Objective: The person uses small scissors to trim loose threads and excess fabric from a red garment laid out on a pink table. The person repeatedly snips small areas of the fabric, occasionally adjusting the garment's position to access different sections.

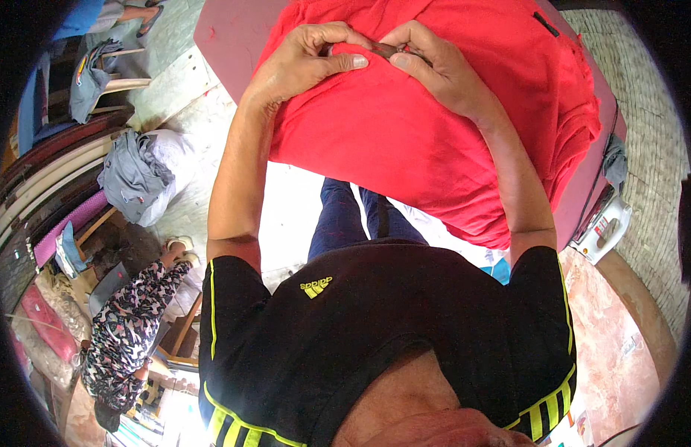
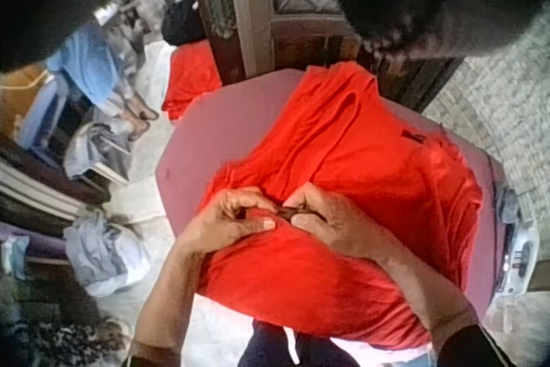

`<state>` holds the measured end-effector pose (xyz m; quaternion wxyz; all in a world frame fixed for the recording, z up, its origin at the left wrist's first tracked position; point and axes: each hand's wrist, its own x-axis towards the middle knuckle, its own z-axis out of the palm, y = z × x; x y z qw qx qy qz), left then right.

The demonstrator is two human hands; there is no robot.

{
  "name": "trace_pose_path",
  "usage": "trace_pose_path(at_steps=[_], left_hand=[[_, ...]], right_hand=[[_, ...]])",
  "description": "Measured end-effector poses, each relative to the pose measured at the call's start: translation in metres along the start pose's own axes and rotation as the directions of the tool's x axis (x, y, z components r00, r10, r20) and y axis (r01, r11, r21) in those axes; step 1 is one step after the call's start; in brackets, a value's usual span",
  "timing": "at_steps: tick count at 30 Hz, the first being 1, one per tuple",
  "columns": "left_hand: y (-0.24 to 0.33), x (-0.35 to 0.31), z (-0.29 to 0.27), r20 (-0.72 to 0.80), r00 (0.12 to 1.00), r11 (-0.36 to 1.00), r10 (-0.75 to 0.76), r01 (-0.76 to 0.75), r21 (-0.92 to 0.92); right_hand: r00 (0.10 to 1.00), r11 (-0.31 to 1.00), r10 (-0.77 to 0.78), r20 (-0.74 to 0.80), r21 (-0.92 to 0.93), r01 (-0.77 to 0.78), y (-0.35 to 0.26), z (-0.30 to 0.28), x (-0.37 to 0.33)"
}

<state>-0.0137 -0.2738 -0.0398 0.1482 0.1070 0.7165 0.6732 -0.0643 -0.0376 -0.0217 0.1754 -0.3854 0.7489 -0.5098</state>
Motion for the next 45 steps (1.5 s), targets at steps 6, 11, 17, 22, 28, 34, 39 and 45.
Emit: trace_pose_path(at_steps=[6, 11, 17, 22, 28, 34, 39, 45], left_hand=[[0.000, 0.002, -0.003, 0.022, 0.999, 0.994, 0.044, -0.041, -0.105], [0.017, 0.008, -0.013, 0.087, 0.996, 0.998, -0.020, 0.025, -0.052], [0.037, 0.000, -0.050, 0.082, 0.987, 0.987, 0.140, -0.145, 0.067], [0.027, -0.038, 0.039, -0.348, 0.869, 0.864, 0.353, -0.159, 0.478], [0.002, -0.045, 0.064, -0.581, 0.703, 0.911, 0.411, -0.294, 0.290], [0.010, -0.048, 0.062, -0.599, 0.711, 0.925, 0.368, -0.210, 0.318], [0.013, -0.027, 0.083, -0.556, 0.739, 0.902, 0.379, -0.160, 0.402], [0.006, -0.035, 0.082, -0.614, 0.768, 0.984, 0.180, -0.130, 0.126]], right_hand=[[0.996, 0.973, 0.094, -0.007, 0.214, -0.091, 0.014, -0.001, -0.007], [0.977, 0.958, 0.156, -0.146, 0.264, -0.114, -0.011, 0.018, -0.008], [0.947, 0.888, 0.307, -0.090, 0.384, -0.251, -0.013, 0.016, -0.019], [0.927, 0.794, 0.373, -0.039, 0.531, -0.297, -0.012, 0.014, -0.022], [0.922, 0.755, 0.386, 0.023, 0.566, -0.330, -0.012, 0.011, -0.024], [0.914, 0.732, 0.402, 0.051, 0.581, -0.355, -0.012, 0.006, -0.026], [0.930, 0.752, 0.367, 0.004, 0.587, -0.299, -0.009, 0.013, -0.028], [0.942, 0.808, 0.335, -0.001, 0.514, -0.287, -0.002, 0.013, -0.029]])
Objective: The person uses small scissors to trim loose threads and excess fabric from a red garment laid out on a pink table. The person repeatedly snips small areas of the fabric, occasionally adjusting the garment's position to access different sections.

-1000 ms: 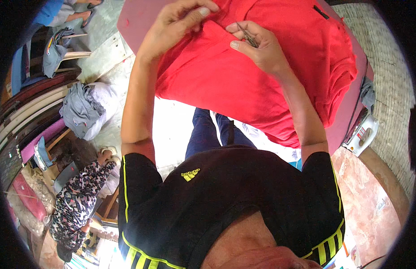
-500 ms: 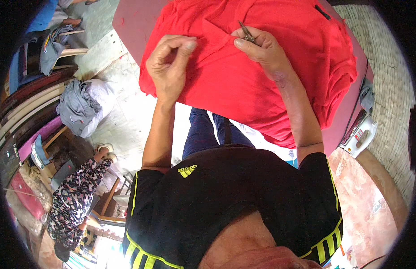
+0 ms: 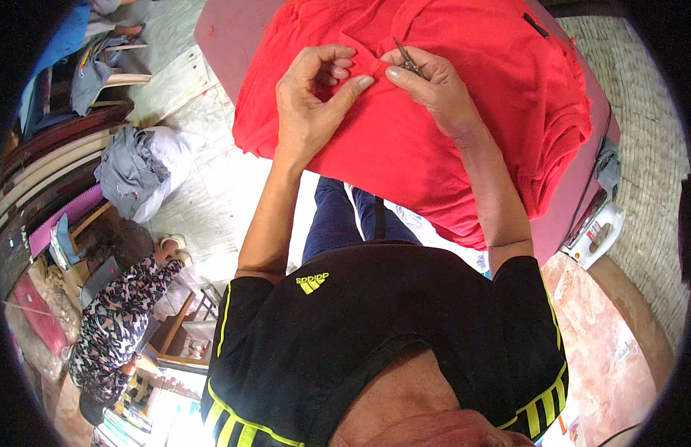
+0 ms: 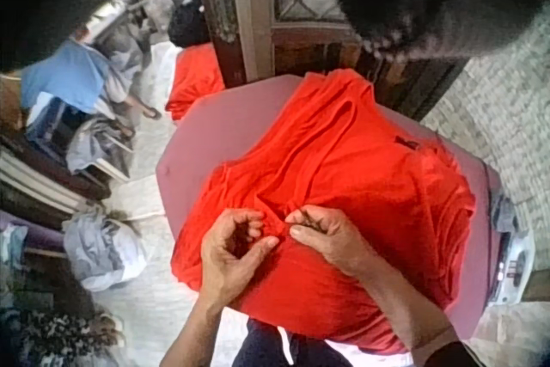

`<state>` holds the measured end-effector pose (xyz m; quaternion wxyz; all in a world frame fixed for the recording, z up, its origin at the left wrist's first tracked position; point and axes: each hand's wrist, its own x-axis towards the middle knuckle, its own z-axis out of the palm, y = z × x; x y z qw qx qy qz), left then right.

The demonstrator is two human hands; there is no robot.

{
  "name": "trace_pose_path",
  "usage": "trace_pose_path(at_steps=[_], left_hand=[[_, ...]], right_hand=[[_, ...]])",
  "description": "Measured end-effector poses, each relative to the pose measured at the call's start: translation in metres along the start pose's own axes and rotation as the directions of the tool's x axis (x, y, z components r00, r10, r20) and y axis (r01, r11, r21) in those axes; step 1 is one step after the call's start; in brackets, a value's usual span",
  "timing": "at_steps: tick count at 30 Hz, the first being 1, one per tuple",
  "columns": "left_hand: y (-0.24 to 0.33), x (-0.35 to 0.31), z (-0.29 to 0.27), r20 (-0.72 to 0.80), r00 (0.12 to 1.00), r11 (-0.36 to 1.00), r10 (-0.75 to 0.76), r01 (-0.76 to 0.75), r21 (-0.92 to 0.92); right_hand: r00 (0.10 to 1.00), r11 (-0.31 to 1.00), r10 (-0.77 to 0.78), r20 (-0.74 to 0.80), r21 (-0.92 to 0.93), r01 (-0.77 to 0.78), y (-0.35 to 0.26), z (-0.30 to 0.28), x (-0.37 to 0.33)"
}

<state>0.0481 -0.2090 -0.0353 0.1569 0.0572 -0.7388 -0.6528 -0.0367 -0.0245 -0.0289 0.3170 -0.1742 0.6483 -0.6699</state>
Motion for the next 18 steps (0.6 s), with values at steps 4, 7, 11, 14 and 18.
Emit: trace_pose_path(at_steps=[4, 7, 11, 14, 18], left_hand=[[-0.010, 0.000, 0.004, -0.004, 0.998, 0.996, 0.068, -0.069, -0.052], [-0.011, -0.004, 0.009, -0.004, 0.994, 0.993, 0.108, -0.108, 0.049], [-0.011, -0.003, 0.018, -0.022, 0.954, 0.919, 0.300, -0.282, 0.276], [-0.011, -0.004, 0.018, -0.010, 0.965, 0.900, 0.261, -0.240, 0.364], [-0.012, -0.002, 0.020, 0.018, 0.956, 0.876, 0.291, -0.274, 0.396]], right_hand=[[1.000, 0.999, -0.024, 0.004, -0.021, 0.025, 0.004, 0.001, 0.000], [1.000, 0.998, -0.020, -0.001, -0.055, 0.020, 0.001, 0.001, -0.001], [0.997, 0.985, -0.023, -0.072, -0.173, 0.010, 0.000, -0.002, -0.004], [0.933, 0.854, -0.317, -0.172, -0.479, 0.202, 0.000, 0.010, -0.006], [0.875, 0.683, -0.471, -0.116, -0.676, 0.278, -0.015, 0.024, -0.030]])
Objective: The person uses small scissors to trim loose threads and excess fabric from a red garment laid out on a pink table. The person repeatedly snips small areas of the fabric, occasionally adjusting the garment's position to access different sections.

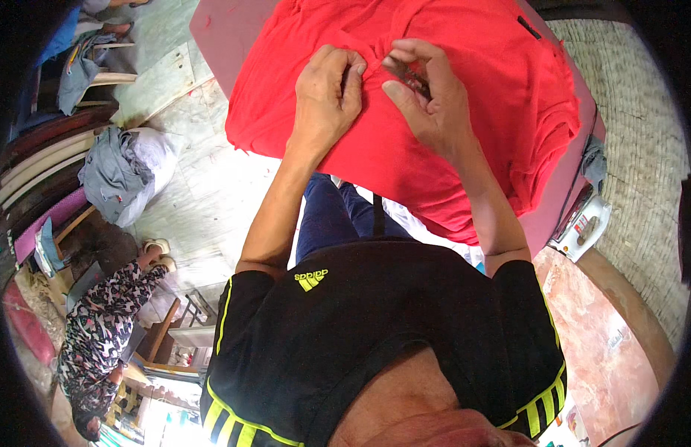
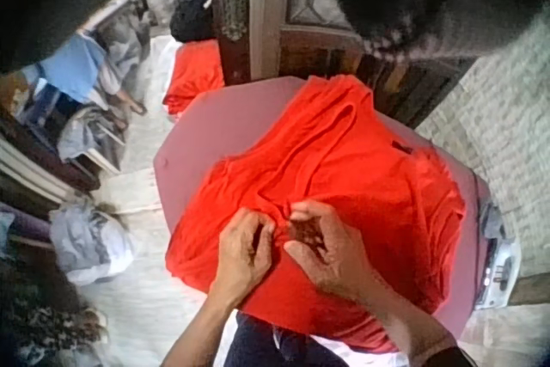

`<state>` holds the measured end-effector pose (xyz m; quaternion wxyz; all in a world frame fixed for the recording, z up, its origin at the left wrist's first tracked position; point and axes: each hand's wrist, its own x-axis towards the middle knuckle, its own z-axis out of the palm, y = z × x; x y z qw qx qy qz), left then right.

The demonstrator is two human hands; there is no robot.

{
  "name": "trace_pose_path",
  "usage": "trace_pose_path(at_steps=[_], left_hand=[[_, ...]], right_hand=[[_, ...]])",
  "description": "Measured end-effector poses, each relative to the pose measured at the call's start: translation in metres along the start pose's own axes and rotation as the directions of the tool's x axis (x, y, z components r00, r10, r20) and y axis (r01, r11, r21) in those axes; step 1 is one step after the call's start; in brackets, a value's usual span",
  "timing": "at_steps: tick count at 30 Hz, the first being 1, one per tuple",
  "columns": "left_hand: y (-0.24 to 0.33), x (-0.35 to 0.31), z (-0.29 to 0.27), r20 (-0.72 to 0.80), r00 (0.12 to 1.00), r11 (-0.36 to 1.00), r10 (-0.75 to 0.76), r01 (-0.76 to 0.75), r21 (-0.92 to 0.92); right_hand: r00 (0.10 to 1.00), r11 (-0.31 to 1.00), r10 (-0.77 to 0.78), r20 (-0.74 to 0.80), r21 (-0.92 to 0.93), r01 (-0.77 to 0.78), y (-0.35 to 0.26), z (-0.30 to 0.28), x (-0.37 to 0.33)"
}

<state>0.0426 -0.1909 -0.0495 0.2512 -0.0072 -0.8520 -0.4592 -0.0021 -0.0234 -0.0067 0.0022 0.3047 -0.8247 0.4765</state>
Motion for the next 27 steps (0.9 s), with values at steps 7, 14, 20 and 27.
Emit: trace_pose_path(at_steps=[7, 14, 20, 27], left_hand=[[-0.003, 0.002, -0.003, 0.048, 0.999, 0.999, 0.009, -0.007, -0.043], [-0.008, -0.012, -0.012, -0.052, 0.992, 0.915, -0.117, 0.087, -0.395], [-0.008, -0.021, -0.055, -0.062, 0.991, 0.948, -0.118, 0.094, -0.304], [-0.009, -0.002, -0.015, 0.065, 0.987, 0.976, 0.148, -0.157, 0.149]], right_hand=[[0.986, 0.943, -0.127, 0.107, -0.294, 0.153, 0.012, -0.003, -0.002], [0.984, 0.914, -0.073, 0.160, -0.385, 0.131, 0.011, 0.001, -0.004], [0.994, 0.995, 0.101, 0.038, 0.003, -0.101, 0.020, -0.006, -0.006], [0.993, 0.978, 0.105, 0.051, -0.187, -0.094, 0.021, 0.003, 0.001]])
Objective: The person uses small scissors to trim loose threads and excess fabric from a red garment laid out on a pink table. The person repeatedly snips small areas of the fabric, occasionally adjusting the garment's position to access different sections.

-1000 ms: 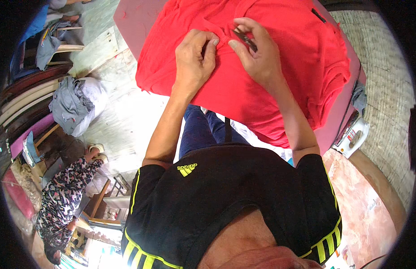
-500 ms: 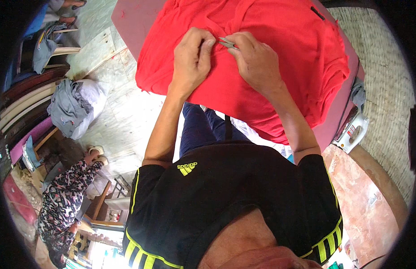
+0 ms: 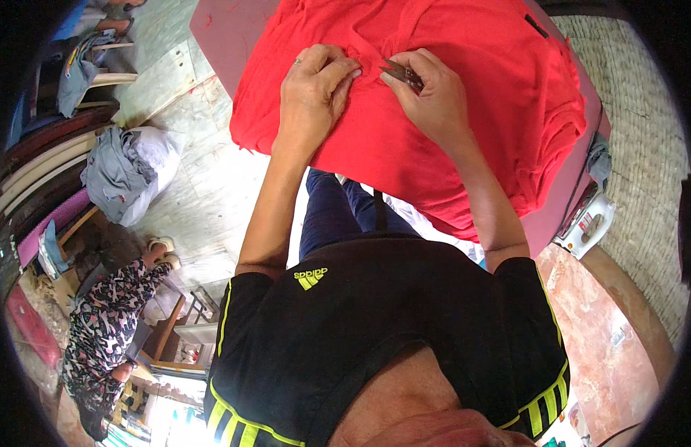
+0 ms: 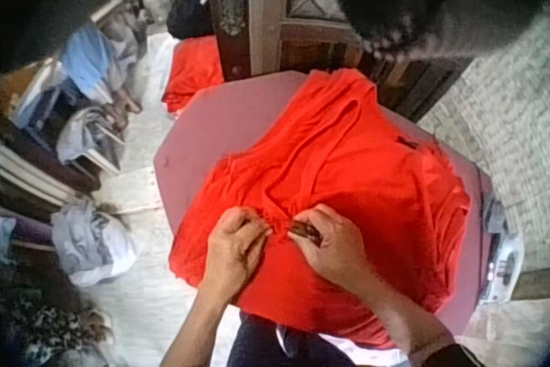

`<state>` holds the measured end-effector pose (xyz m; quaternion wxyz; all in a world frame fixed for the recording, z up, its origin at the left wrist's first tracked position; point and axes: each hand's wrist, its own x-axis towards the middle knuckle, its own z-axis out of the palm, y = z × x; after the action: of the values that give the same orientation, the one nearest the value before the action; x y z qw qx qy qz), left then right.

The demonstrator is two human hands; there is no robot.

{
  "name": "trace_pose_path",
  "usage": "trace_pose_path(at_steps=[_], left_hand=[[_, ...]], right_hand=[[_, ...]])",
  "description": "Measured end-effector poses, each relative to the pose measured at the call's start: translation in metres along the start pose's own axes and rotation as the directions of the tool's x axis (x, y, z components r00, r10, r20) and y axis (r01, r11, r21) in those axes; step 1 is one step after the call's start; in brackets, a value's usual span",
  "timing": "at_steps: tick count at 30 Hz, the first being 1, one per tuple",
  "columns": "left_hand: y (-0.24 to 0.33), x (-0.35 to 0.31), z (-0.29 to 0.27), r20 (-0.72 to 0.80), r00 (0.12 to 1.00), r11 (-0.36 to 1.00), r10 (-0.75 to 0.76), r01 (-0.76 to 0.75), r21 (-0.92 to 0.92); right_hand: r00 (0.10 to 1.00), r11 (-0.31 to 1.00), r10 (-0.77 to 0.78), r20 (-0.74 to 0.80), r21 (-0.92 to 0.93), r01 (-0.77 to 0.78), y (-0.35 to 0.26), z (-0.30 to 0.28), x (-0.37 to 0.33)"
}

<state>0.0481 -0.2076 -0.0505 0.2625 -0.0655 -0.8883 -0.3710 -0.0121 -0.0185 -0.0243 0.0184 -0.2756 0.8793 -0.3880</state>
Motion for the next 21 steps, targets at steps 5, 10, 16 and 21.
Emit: trace_pose_path(at_steps=[5, 10, 16, 21], left_hand=[[-0.002, -0.002, -0.018, -0.062, 0.990, 0.970, -0.127, 0.110, -0.217], [0.000, -0.020, -0.088, 0.490, 0.871, 0.654, -0.029, 0.388, -0.649], [0.018, 0.010, -0.040, 0.035, 0.990, 0.979, -0.134, 0.137, -0.153], [-0.007, 0.001, -0.011, -0.115, 0.986, 0.959, -0.123, 0.088, -0.271]], right_hand=[[0.998, 0.998, -0.048, -0.047, -0.038, 0.046, 0.003, 0.007, 0.001], [0.999, 0.999, -0.024, -0.040, 0.022, 0.025, 0.005, 0.003, 0.000], [0.998, 0.998, -0.058, 0.000, 0.034, 0.058, 0.004, 0.001, 0.001], [1.000, 0.997, -0.021, -0.010, 0.072, 0.022, 0.004, 0.000, 0.000]])
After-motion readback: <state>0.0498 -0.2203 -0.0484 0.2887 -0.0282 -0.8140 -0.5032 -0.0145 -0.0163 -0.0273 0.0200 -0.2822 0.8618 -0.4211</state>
